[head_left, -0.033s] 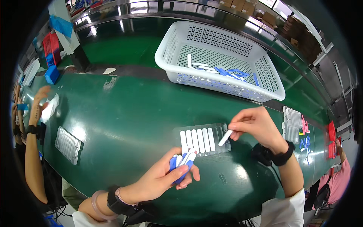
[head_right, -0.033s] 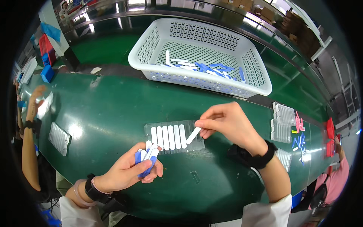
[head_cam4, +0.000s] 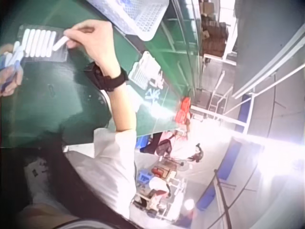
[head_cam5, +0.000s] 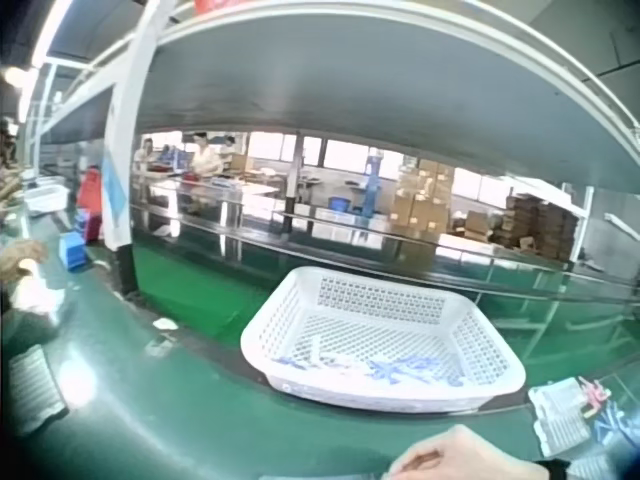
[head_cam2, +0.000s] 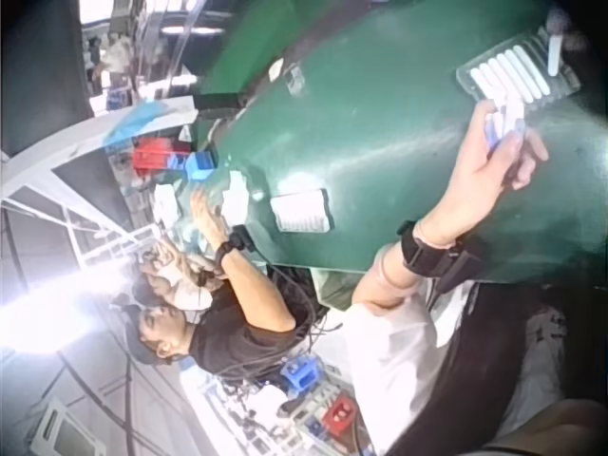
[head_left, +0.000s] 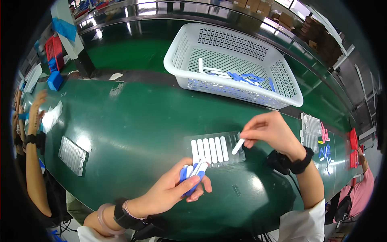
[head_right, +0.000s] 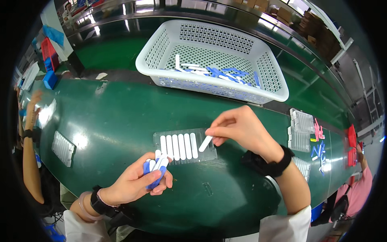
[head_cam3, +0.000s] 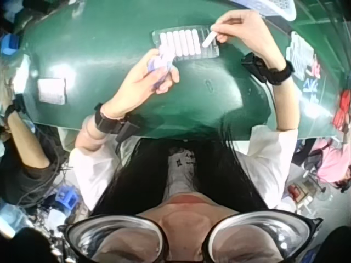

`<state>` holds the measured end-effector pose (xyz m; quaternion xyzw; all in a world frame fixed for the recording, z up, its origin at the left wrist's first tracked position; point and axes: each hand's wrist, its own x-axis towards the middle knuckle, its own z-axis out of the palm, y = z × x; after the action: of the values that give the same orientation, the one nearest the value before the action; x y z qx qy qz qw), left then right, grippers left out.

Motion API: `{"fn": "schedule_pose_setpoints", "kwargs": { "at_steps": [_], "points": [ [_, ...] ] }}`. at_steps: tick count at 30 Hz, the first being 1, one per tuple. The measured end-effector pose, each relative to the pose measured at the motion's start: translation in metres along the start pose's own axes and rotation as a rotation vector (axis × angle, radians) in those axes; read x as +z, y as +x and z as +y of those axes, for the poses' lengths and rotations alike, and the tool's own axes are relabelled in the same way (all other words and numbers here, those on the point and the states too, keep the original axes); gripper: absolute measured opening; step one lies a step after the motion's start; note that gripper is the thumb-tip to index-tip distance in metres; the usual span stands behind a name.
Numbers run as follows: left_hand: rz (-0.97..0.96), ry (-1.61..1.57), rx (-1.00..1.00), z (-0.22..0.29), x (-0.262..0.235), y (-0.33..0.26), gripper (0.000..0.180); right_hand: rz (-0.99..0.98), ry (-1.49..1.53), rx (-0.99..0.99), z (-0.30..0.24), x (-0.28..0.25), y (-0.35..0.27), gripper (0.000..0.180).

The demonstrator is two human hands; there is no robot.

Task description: Placing small white and blue plastic components into specialized transparent plastic trays on a factory assembly line.

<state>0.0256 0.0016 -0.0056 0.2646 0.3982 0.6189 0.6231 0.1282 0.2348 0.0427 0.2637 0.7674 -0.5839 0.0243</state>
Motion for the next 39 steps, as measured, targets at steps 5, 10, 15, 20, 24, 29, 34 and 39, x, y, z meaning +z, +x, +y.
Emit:
{"fn": "schedule_pose_setpoints", "kwargs": {
  "at_steps": [5, 10, 15, 20, 24, 29, 34, 39],
  "points": [
    [0.070, -0.073, -0.058, -0.002, -0.002, 0.002, 0.021, -0.097, -0.319, -0.123, 0.007, -0.003, 0.031, 0.016],
    [0.092, -0.098, -0.038, -0.001, -0.001, -0.003, 0.019, -0.071, -0.548, -0.307, 0.015, 0.007, 0.032, 0.028],
    [0.065, -0.048, 0.003, -0.005, -0.003, 0.002, 0.019, 0.019, -0.452, -0.414, 0.009, 0.035, -0.003, 0.033],
    [0.050, 0.097, 0.063, -0.007, -0.002, 0.000, 0.015, -0.231, 0.006, -0.149, 0.005, 0.072, -0.023, 0.017],
    [0.057, 0.043, 0.057, -0.005, -0.001, 0.002, 0.021, -0.186, 0.178, -0.069, 0.002, 0.065, -0.027, 0.011],
    [0.119, -0.036, 0.023, -0.003, -0.002, 0.000, 0.026, 0.265, -0.396, -0.780, 0.016, 0.033, -0.012, 0.010],
    [0.098, 0.005, 0.025, -0.004, -0.002, 0.002, 0.027, 0.182, -1.128, -0.972, 0.041, 0.028, -0.023, 0.024],
    [0.111, -0.018, -0.029, -0.002, 0.000, 0.004, 0.028, 0.113, -1.157, -0.839, 0.037, 0.024, -0.050, 0.034]
  ]
}}
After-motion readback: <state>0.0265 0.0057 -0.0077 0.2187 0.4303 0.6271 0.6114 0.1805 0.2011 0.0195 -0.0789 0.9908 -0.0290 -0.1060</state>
